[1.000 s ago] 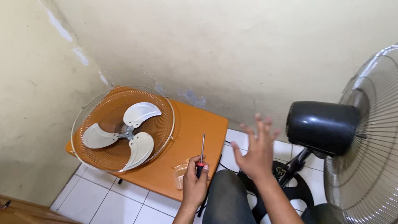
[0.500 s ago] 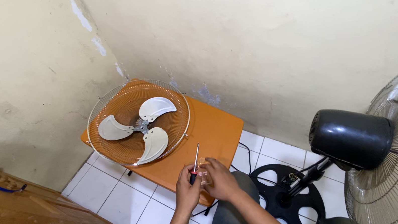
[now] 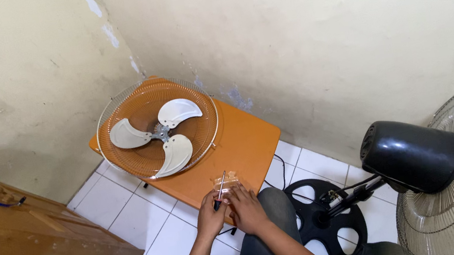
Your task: The person uses a screwdriver to tighten screws on the rear motor housing of a standing electric fan. The fan blades and front grille are removed and placed on a nearby table. The person repeatedly adjusts the screwdriver and repositions the fan to access the fasteners.
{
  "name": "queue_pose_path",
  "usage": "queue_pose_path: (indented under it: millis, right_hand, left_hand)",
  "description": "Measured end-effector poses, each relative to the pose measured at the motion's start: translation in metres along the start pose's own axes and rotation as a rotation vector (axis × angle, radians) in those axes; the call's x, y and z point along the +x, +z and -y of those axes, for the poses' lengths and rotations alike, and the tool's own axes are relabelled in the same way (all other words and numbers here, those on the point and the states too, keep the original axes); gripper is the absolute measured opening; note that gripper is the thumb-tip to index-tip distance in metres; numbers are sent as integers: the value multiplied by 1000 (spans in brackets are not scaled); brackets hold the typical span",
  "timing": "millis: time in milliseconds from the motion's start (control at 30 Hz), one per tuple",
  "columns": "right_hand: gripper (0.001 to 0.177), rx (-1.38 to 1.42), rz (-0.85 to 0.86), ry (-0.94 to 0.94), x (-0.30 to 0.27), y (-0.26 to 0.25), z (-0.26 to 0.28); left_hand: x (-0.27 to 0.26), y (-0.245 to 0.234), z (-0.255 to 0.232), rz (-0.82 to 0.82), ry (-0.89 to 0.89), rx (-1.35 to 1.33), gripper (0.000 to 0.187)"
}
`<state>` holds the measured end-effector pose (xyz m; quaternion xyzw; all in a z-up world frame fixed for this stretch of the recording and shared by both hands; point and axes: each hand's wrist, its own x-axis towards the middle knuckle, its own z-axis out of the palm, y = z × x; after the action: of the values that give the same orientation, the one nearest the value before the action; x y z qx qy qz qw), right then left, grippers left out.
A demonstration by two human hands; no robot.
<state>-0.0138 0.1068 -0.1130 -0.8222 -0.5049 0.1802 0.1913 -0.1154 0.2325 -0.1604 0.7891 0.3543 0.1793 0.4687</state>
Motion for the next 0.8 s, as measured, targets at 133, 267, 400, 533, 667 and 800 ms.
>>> queue_pose_path:
  millis: [133, 267, 400, 533, 667, 800]
  right_hand:
    - [72, -22, -27, -39, -9, 10, -7]
    - [70, -15, -113, -84, -12, 19, -16]
    - [66, -39, -167, -28, -10, 24, -18]
    - [52, 148, -327, 127, -10, 25, -23]
    - [41, 448, -373, 236, -11, 30, -30]
    - [43, 408, -602, 53, -14, 36, -37]
  left_hand:
    - [1, 9, 23, -2, 47, 9, 42]
    - [-3, 14, 35, -34, 83, -11, 43]
    - [-7, 13, 30, -6, 6, -45, 44]
    - [-13, 5, 15, 35, -98, -121, 46]
    - [-19, -3, 1, 32, -15, -119, 48]
    - [-24, -5, -11, 16, 114, -98, 49]
